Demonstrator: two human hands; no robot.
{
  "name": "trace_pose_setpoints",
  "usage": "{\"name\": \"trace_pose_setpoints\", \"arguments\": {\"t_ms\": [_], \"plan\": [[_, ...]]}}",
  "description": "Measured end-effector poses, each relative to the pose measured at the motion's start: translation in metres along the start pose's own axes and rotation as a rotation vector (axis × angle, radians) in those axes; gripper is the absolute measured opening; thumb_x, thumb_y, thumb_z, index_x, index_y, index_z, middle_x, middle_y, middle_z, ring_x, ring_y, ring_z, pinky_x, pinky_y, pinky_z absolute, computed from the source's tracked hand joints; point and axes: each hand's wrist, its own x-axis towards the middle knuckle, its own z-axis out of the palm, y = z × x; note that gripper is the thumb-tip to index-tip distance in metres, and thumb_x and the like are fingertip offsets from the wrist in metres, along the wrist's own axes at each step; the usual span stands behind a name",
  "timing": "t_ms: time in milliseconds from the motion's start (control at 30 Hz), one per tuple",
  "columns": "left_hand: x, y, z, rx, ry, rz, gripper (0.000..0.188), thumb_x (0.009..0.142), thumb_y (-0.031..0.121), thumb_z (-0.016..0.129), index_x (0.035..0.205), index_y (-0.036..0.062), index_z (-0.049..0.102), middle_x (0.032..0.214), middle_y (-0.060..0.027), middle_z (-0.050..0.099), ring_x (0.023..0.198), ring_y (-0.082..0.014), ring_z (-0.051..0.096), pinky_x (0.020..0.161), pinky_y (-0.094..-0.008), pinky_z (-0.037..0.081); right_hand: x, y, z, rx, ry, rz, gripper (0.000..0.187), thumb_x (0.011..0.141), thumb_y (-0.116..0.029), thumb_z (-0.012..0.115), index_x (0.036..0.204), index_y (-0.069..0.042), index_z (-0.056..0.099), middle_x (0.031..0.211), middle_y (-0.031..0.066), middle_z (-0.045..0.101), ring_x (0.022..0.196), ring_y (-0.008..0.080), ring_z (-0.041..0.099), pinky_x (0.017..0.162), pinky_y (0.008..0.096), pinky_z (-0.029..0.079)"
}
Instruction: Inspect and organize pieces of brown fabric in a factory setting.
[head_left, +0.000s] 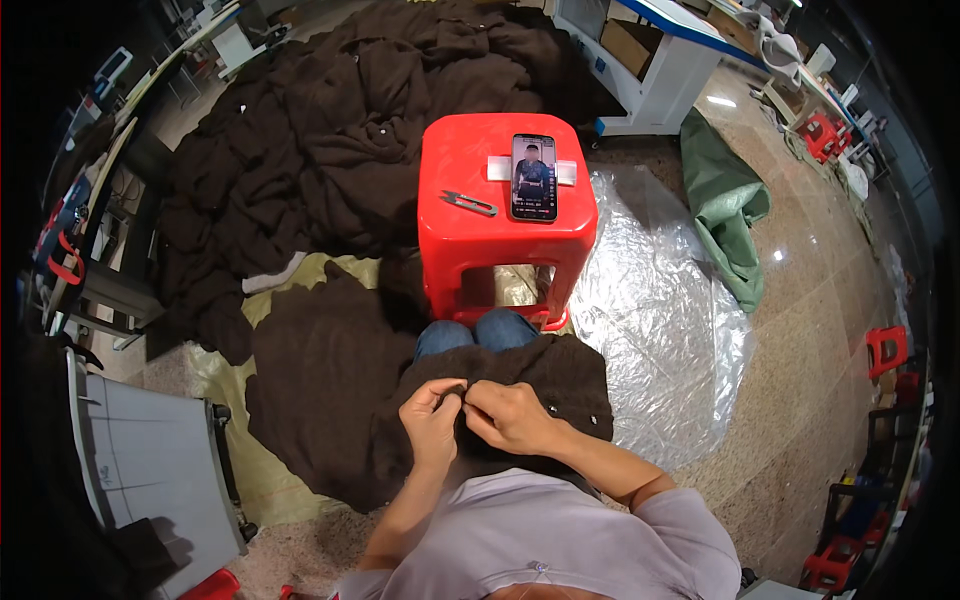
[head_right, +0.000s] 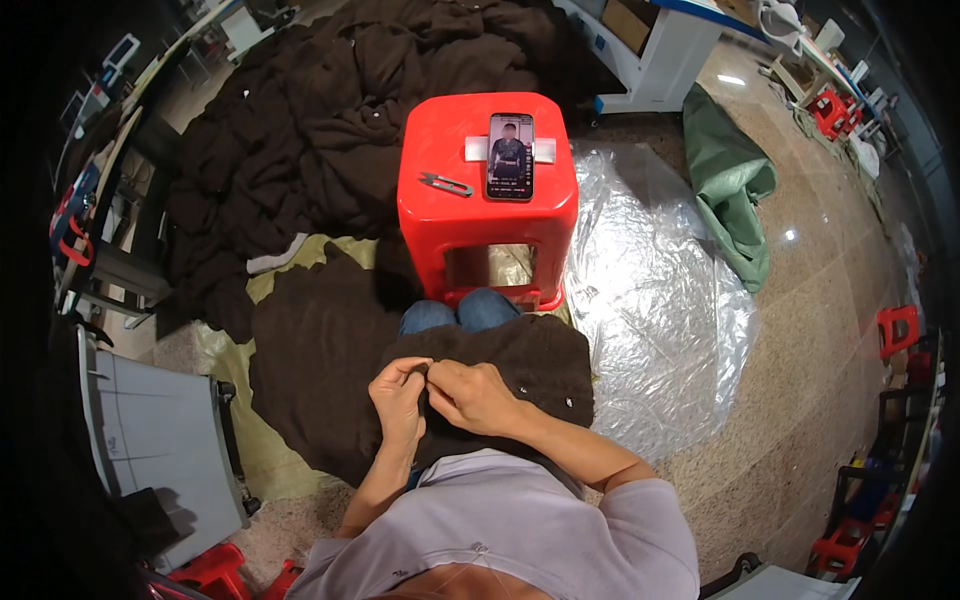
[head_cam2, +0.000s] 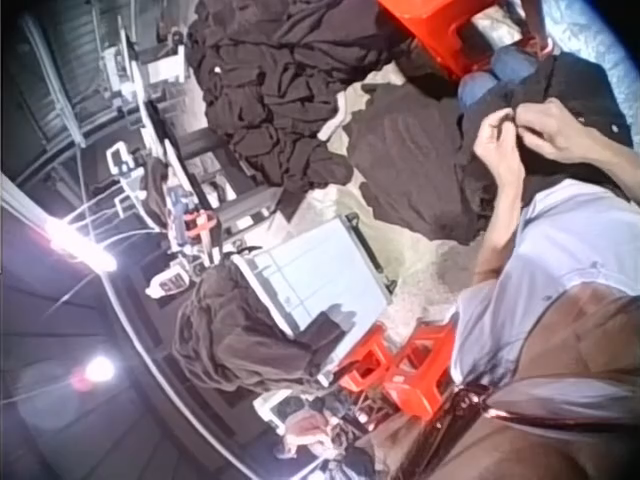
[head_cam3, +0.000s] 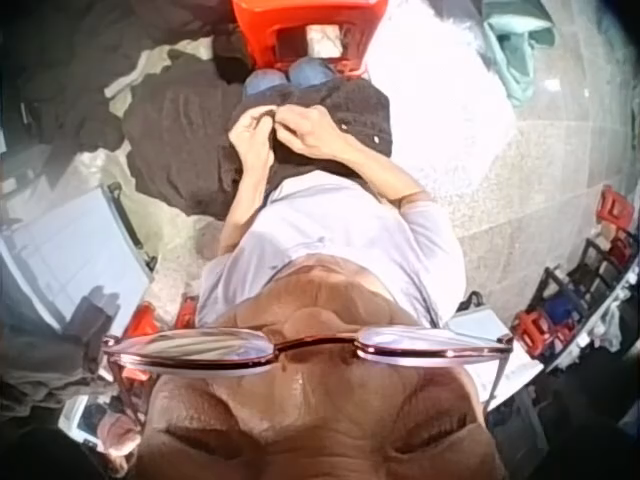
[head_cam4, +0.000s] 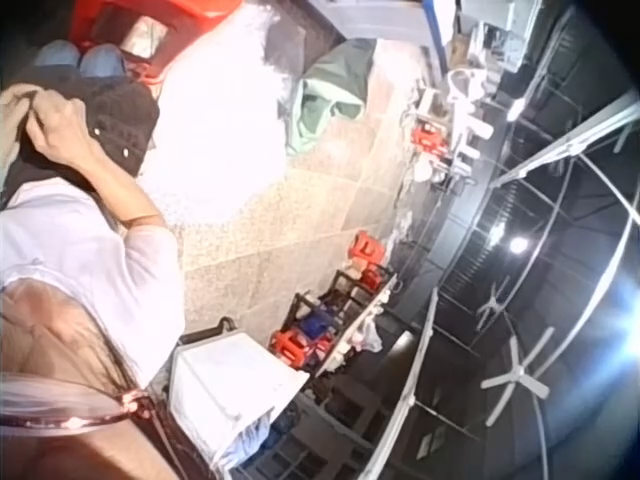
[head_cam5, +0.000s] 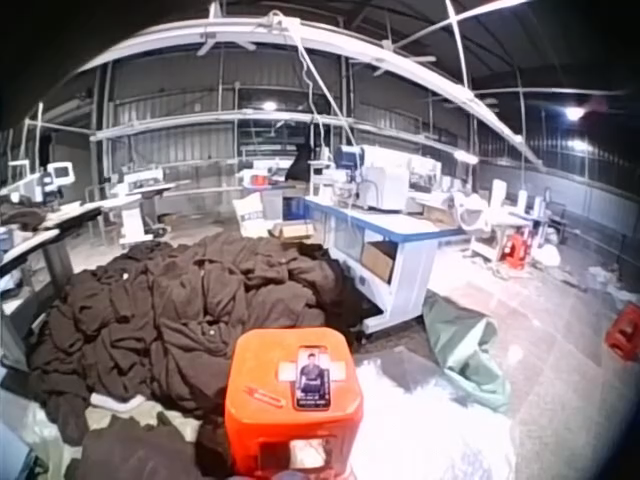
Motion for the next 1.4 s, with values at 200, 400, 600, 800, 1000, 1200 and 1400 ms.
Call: {"name": "trace_pose_setpoints", "arguments": {"t_ms": [200,400,600,800,1000,1200,1400], "plan": [[0.016,0.022,-0.016,-0.081,0.086,-0.052,0.024,0.082,-0.013,0.057,0.099,-0.0034,0.072,0.095,-0.0062,0.072,0.085,-0.0115,0.066,0.082,-0.0229,0.051,-0.009,0.008,-0.029,0.180,-0.149,0.139,0.030,0.083,-0.019,0.080,0.101,-0.004,0.061,0.090,0.0115,0.060,0.079,0.0312,0.063,0.068,0.0382,0.050],[0.022,0.058,-0.043,-0.309,-0.054,-0.234,0.008,0.093,0.003,0.063,0.098,-0.0008,0.067,0.094,-0.0051,0.070,0.089,-0.0128,0.064,0.088,-0.0257,0.050,-0.027,0.030,-0.080,0.077,-0.035,0.408,0.021,0.084,-0.004,0.075,0.103,-0.002,0.068,0.096,0.0110,0.064,0.089,0.0265,0.065,0.079,0.0353,0.051],[0.023,0.057,-0.037,-0.197,-0.133,-0.306,0.012,0.098,0.010,0.064,0.097,-0.0008,0.068,0.095,-0.0033,0.068,0.091,-0.0103,0.061,0.086,-0.0255,0.048,-0.036,0.036,-0.093,0.136,0.186,0.536,0.015,0.087,0.003,0.071,0.102,0.001,0.071,0.097,0.0082,0.073,0.091,0.0147,0.067,0.082,0.0278,0.052],[0.038,0.044,-0.052,0.000,-0.204,-0.324,0.016,0.099,0.017,0.067,0.094,0.0013,0.069,0.089,0.0018,0.067,0.082,-0.0060,0.059,0.078,-0.0241,0.048,-0.034,0.037,-0.096,0.066,0.264,0.604,0.015,0.087,0.003,0.068,0.102,0.002,0.069,0.090,0.0045,0.070,0.084,0.0122,0.065,0.078,0.0261,0.051],[0.032,0.037,-0.029,0.114,-0.288,-0.254,0.015,0.099,0.015,0.067,0.094,0.0013,0.069,0.086,0.0024,0.067,0.080,-0.0041,0.058,0.074,-0.0216,0.047,0.002,0.021,-0.059,0.086,-0.028,0.346,0.043,0.085,-0.015,0.074,0.126,-0.008,0.065,0.103,0.0091,0.058,0.094,0.0214,0.062,0.080,0.0326,0.052],[0.024,0.051,-0.025,0.142,-0.347,-0.240,0.009,0.088,-0.004,0.070,0.096,-0.0009,0.068,0.091,-0.0031,0.068,0.085,-0.0090,0.063,0.079,-0.0244,0.050,0.028,0.014,-0.021,0.255,-0.280,0.130,0.025,0.094,-0.023,0.068,0.085,-0.001,0.062,0.081,0.0132,0.059,0.075,0.0337,0.059,0.067,0.0416,0.046],[0.022,0.041,-0.034,0.159,-0.407,-0.363,0.013,0.090,-0.005,0.070,0.102,-0.0029,0.070,0.095,-0.0034,0.070,0.086,-0.0080,0.065,0.079,-0.0221,0.052,0.015,0.015,-0.014,0.239,-0.128,0.177,0.022,0.095,-0.020,0.064,0.083,-0.002,0.062,0.078,0.0103,0.056,0.068,0.0300,0.057,0.061,0.0399,0.044]]}}
